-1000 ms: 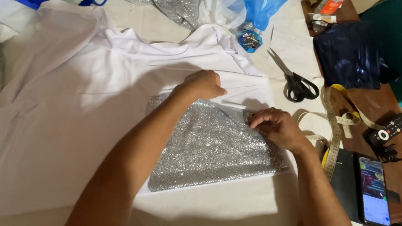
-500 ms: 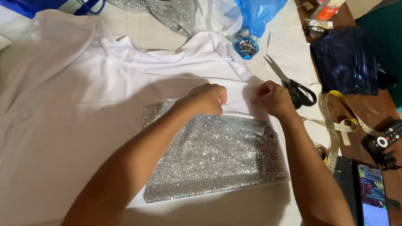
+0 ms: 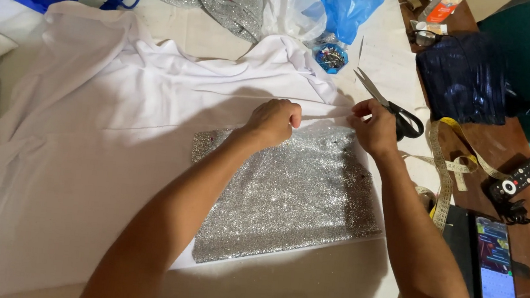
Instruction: The person places a rectangular piece of silver sequined fabric onto a white garment laid on a table. They smooth the fabric and then use straight pins to secure the sequined piece to the white fabric along its edges.
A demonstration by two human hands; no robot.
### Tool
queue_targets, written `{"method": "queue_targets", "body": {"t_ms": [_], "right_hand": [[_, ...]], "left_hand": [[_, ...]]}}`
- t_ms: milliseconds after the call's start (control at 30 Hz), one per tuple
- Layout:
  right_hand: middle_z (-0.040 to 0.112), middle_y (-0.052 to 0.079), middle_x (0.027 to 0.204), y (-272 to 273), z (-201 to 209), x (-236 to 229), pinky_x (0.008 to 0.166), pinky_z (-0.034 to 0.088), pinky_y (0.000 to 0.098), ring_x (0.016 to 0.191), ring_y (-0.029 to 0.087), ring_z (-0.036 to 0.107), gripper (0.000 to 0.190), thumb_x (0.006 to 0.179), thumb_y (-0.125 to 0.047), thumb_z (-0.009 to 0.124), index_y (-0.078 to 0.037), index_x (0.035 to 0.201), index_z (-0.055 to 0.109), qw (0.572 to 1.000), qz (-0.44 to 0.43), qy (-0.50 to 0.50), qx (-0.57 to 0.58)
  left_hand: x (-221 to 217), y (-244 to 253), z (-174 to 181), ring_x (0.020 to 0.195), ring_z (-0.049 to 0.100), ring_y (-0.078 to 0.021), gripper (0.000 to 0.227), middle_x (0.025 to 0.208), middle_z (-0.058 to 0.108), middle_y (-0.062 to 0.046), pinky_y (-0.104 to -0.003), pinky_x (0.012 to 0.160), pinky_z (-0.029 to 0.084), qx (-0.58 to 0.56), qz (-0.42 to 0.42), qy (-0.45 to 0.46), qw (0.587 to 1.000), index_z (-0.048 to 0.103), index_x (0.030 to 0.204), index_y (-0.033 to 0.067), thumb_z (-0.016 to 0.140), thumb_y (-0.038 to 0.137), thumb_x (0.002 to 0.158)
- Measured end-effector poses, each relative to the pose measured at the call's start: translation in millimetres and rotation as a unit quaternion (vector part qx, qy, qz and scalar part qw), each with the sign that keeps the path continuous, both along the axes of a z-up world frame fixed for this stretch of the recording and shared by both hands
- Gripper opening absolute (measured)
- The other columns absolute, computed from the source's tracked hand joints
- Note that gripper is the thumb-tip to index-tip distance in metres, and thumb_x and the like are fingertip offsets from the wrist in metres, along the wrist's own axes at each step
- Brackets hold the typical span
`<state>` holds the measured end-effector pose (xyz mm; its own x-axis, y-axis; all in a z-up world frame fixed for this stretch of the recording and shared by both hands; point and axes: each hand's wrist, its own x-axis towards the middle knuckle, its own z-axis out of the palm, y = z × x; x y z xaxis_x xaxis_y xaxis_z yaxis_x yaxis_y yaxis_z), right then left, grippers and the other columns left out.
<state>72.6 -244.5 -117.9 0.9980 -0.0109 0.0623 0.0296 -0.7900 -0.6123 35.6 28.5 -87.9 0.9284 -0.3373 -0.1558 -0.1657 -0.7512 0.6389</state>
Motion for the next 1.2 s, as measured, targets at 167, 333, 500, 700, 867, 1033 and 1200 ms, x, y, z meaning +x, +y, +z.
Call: {"method": "queue_targets", "body": {"t_ms": [167, 333, 500, 700, 867, 1033, 1200], "right_hand": [[0.072, 0.006, 0.098, 5.3, 0.8, -7.7, 0.07, 0.058, 0.0378, 0.081, 0.023, 0.072, 0.018, 0.086, -0.011, 0.073, -0.015, 0.103, 0.071, 0.999, -0.039, -0.032, -0.016], [0.071, 0.009, 0.098, 18.9, 15.0, -23.3, 0.072, 0.058, 0.0414, 0.084, 0.025, 0.072, 0.018, 0.086, -0.01, 0.072, -0.012, 0.104, 0.072, 0.996, -0.036, -0.051, -0.058], [0.071, 0.013, 0.096, 48.0, 31.2, -36.4, 0.073, 0.057, 0.0449, 0.086, 0.033, 0.071, 0.018, 0.084, -0.008, 0.075, -0.01, 0.102, 0.072, 0.982, 0.149, -0.107, -0.033], [0.073, 0.02, 0.097, 90.8, 53.4, -55.6, 0.085, 0.053, 0.0537, 0.098, 0.041, 0.065, 0.024, 0.084, -0.008, 0.074, -0.003, 0.107, 0.073, 0.958, 0.284, -0.029, -0.008], [0.072, 0.013, 0.092, 87.4, 22.3, -34.3, 0.082, 0.053, 0.0477, 0.094, 0.038, 0.064, 0.024, 0.082, -0.013, 0.078, -0.009, 0.104, 0.073, 0.945, 0.313, -0.071, -0.065], [0.07, 0.01, 0.089, 81.5, 11.2, -29.9, 0.083, 0.052, 0.0452, 0.093, 0.036, 0.063, 0.015, 0.081, -0.013, 0.078, -0.014, 0.095, 0.073, 0.94, 0.317, -0.092, -0.087], [0.069, 0.007, 0.096, 88.1, 23.7, -49.7, 0.086, 0.05, 0.0431, 0.097, 0.033, 0.061, 0.013, 0.083, -0.015, 0.077, -0.015, 0.094, 0.071, 0.937, 0.317, -0.115, -0.094]], "left_hand": [[24.5, -4.6, -35.7, 0.101, 0.069, -0.0281, 0.025, 0.1, 0.072, -0.003, -0.041, 0.09, 0.053, 0.004, 0.021, -0.019, 1.0, 0.076, 0.09, 0.0246, 0.061, 0.004, 0.086], [29.3, -2.5, -32.4, 0.097, 0.071, -0.0291, 0.025, 0.095, 0.075, -0.005, -0.04, 0.087, 0.055, 0.014, 0.037, 0.004, 0.999, 0.078, 0.089, 0.0252, 0.062, 0.006, 0.085], [29.8, 1.4, -27.2, 0.096, 0.072, -0.0295, 0.025, 0.094, 0.075, -0.006, -0.04, 0.086, 0.057, 0.001, 0.054, 0.018, 0.998, 0.077, 0.089, 0.0265, 0.062, 0.007, 0.084], [27.0, 4.9, -19.9, 0.101, 0.071, -0.03, 0.021, 0.097, 0.075, -0.006, -0.042, 0.088, 0.057, -0.007, 0.063, 0.032, 0.997, 0.075, 0.095, 0.0231, 0.063, 0.011, 0.084], [22.3, 6.3, -11.8, 0.103, 0.07, -0.0303, 0.02, 0.098, 0.076, -0.005, -0.043, 0.09, 0.056, -0.013, 0.061, 0.033, 0.997, 0.073, 0.098, 0.0204, 0.067, 0.011, 0.082], [23.2, 5.3, -13.8, 0.104, 0.07, -0.0313, 0.019, 0.099, 0.076, -0.006, -0.043, 0.089, 0.056, -0.014, 0.065, 0.025, 0.997, 0.073, 0.097, 0.0213, 0.063, 0.012, 0.084], [22.7, 4.1, -10.5, 0.105, 0.07, -0.0314, 0.021, 0.1, 0.075, -0.007, -0.043, 0.09, 0.057, -0.006, 0.073, 0.035, 0.997, 0.073, 0.098, 0.0212, 0.062, 0.011, 0.084]]}}
